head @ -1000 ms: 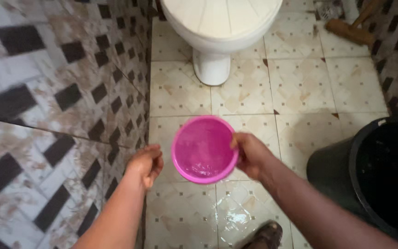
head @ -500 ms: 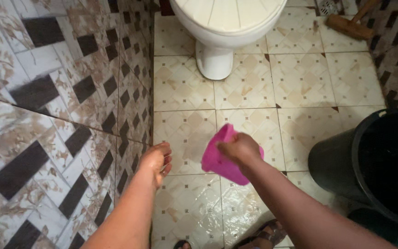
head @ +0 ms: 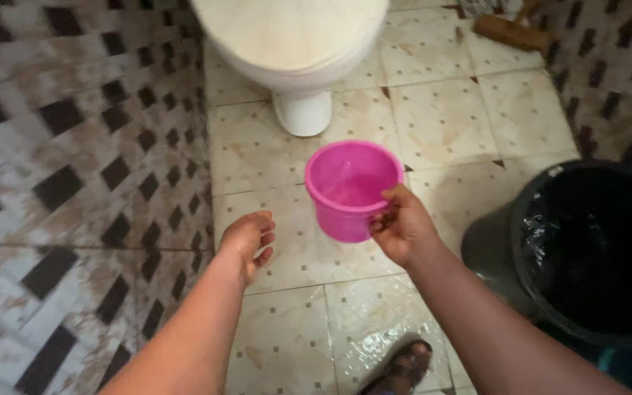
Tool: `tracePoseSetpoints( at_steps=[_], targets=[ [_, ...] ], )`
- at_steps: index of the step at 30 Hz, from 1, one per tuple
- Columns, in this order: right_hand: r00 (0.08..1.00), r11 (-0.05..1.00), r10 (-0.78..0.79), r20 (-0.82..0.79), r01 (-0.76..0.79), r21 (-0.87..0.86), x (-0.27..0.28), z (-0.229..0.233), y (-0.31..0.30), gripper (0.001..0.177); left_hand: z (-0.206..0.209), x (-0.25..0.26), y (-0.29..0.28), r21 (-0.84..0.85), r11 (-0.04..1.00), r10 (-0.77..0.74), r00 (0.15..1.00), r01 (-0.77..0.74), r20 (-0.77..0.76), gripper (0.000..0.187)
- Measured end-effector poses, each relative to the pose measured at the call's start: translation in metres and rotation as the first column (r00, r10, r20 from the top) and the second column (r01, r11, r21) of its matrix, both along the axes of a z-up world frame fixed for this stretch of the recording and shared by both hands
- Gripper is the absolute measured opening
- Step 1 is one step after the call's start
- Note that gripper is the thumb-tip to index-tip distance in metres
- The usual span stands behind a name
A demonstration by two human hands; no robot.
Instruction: The person uses a wooden broom to sweep the tiled bathroom floor and then pours water from a pink cup into the toilet cistern multiple times. The person also uses a green brush to scrub the floor near the toilet.
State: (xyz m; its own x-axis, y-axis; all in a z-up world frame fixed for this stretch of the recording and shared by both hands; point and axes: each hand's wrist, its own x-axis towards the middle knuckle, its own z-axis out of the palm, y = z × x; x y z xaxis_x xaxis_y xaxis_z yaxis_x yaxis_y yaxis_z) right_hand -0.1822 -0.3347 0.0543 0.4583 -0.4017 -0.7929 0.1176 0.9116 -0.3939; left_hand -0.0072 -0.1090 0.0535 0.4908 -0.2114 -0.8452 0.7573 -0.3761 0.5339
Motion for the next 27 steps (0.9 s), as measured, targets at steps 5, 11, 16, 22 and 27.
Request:
tracePoseSetpoints(
  at_steps=[5,11,16,22,27],
  targets=[
    [0.990,0.982,-0.138,0.006,0.138,-0.130,-0.071,0.025,-0.074,0.012,0.015,-0.019,-0.083,0.005,0.995,-0.096,0.995,0.096,-0.032,0.028],
    [0.870,0.894,-0.341,-0.355,0.183,-0.410,-0.200,0.060,-0.155,0.010,0.019,-0.066,-0.209,-0.029,0.951,-0.307,0.952,0.307,-0.014,0.028],
    [0.816,0.855,-0.459,-0.351,0.297,-0.426,-0.275,0.046,-0.222,0.010,-0.010,-0.124,-0.305,-0.114,0.793,-0.598,0.800,0.599,0.044,0.029],
    [0.631,0.839,-0.300,-0.716,-0.182,-0.512,-0.306,-0.035,-0.249,0.015,-0.060,-0.221,-0.382,-0.066,0.643,-0.759,0.647,0.763,0.078,0.030],
    [0.321,0.575,-0.184,-0.929,-0.731,-0.367,-0.299,-0.080,-0.219,0.029,-0.096,-0.255,-0.391,0.072,0.529,-0.817,0.485,0.845,0.312,0.030]
  ],
)
